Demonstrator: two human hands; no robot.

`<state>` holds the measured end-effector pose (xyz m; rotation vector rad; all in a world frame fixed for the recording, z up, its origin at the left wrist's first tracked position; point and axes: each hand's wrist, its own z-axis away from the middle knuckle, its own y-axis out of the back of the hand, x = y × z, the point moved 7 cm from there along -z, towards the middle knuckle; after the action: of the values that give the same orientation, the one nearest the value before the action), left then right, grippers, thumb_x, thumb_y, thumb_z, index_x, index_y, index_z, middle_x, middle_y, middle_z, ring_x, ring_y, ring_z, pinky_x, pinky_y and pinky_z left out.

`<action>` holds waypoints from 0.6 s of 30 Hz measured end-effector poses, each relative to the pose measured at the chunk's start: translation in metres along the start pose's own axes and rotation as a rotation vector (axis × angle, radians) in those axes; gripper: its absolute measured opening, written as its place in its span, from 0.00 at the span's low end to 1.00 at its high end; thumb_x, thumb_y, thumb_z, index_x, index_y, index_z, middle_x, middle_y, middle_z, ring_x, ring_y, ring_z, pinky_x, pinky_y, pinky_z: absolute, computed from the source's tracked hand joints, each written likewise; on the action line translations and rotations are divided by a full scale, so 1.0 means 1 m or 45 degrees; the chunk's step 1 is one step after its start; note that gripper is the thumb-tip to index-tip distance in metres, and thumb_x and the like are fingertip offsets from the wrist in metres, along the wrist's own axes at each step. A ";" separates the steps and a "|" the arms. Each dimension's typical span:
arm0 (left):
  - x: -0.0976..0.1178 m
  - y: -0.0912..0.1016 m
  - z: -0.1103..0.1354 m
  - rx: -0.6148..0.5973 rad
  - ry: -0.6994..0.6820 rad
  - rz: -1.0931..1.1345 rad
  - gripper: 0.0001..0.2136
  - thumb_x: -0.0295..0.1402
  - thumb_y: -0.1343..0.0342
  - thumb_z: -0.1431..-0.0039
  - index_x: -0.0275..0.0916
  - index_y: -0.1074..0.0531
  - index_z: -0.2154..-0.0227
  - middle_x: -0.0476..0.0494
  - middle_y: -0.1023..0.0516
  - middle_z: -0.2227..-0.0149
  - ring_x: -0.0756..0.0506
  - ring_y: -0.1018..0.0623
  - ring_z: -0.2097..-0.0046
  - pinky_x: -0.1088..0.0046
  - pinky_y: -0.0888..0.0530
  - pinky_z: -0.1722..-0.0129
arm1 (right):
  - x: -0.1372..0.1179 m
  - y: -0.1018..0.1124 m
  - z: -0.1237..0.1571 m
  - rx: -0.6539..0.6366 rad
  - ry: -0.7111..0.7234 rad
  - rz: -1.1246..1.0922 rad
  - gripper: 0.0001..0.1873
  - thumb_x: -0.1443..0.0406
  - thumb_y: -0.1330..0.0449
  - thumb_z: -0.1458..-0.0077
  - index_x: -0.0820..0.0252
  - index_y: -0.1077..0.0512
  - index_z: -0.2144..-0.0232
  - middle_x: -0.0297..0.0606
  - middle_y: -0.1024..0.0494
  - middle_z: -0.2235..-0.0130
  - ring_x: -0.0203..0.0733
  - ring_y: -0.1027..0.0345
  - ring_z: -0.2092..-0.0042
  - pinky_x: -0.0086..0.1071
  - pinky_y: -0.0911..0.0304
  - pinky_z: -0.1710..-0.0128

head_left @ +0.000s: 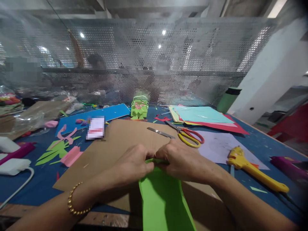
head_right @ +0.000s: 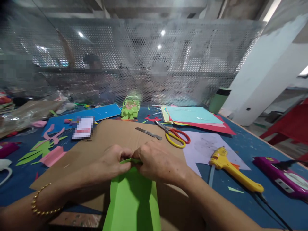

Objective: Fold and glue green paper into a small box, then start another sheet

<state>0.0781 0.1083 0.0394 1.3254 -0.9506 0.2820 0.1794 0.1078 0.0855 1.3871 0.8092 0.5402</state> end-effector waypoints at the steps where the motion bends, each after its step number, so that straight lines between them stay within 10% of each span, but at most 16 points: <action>1: 0.000 0.002 0.000 -0.001 -0.010 -0.015 0.13 0.27 0.48 0.50 0.38 0.18 0.68 0.52 0.28 0.77 0.50 0.29 0.72 0.75 0.39 0.73 | 0.000 0.000 -0.001 0.001 0.008 0.005 0.07 0.73 0.39 0.53 0.59 0.23 0.76 0.32 0.24 0.77 0.32 0.43 0.76 0.31 0.55 0.73; 18: 0.011 0.004 0.011 -0.133 0.030 -0.039 0.08 0.29 0.48 0.48 0.39 0.25 0.77 0.52 0.32 0.79 0.50 0.33 0.75 0.75 0.44 0.77 | 0.000 -0.006 0.003 -0.198 -0.080 0.075 0.07 0.70 0.40 0.52 0.58 0.21 0.73 0.34 0.23 0.76 0.34 0.40 0.74 0.31 0.57 0.74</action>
<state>0.0776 0.0956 0.0494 1.2368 -0.9125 0.2214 0.1810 0.1056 0.0797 1.2813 0.6631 0.5899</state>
